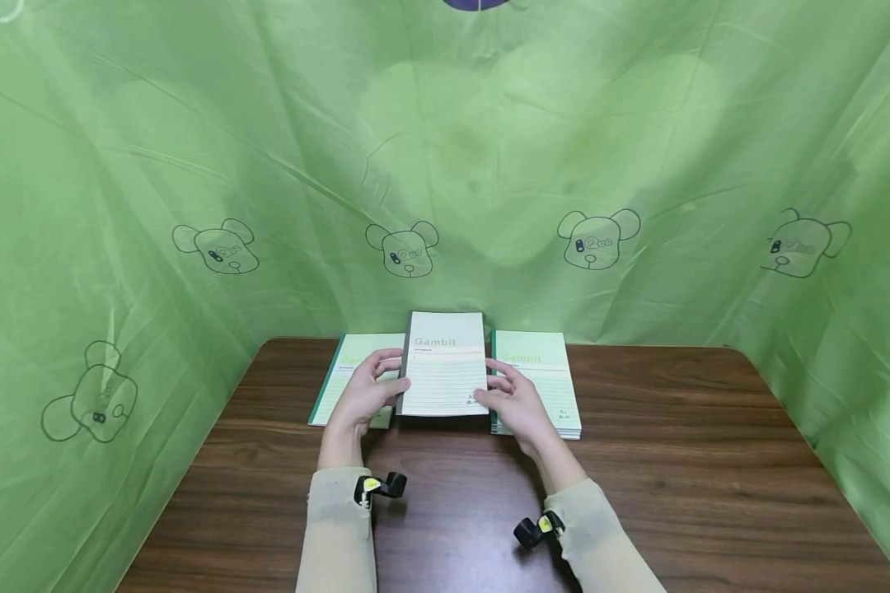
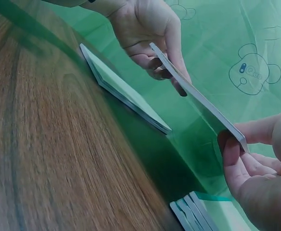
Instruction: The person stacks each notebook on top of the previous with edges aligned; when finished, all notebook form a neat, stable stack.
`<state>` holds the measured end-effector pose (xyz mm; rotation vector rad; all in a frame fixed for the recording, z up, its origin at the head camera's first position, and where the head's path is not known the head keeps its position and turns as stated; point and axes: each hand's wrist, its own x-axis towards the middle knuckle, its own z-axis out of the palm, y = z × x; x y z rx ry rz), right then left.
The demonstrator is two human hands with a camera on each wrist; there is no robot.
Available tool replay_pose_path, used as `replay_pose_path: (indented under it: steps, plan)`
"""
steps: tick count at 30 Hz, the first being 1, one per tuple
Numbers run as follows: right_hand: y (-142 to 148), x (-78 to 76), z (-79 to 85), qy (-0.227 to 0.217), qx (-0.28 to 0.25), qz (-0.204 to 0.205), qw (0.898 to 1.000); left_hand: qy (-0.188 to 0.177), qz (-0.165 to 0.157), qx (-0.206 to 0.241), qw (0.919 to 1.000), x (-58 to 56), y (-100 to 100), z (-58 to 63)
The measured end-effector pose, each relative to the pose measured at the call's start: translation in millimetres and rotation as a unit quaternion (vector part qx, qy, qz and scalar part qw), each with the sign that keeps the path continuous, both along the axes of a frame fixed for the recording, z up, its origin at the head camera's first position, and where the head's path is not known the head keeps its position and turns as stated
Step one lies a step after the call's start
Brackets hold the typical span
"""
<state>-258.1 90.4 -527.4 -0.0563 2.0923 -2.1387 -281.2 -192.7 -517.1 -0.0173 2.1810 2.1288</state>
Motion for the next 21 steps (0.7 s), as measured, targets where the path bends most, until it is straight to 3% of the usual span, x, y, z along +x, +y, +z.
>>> replay_pose_path:
  steps: [9, 21]
  plan:
    - [20.1, 12.8, 11.9, 0.018, 0.017, 0.008, 1.000, 0.023, -0.077, -0.023, 0.9965, 7.6, 8.5, 18.1]
    - [44.5, 14.2, 16.8, 0.049, 0.012, -0.023, 0.998, 0.048, -0.072, 0.000, 0.9963, 11.5, 39.8, 27.7]
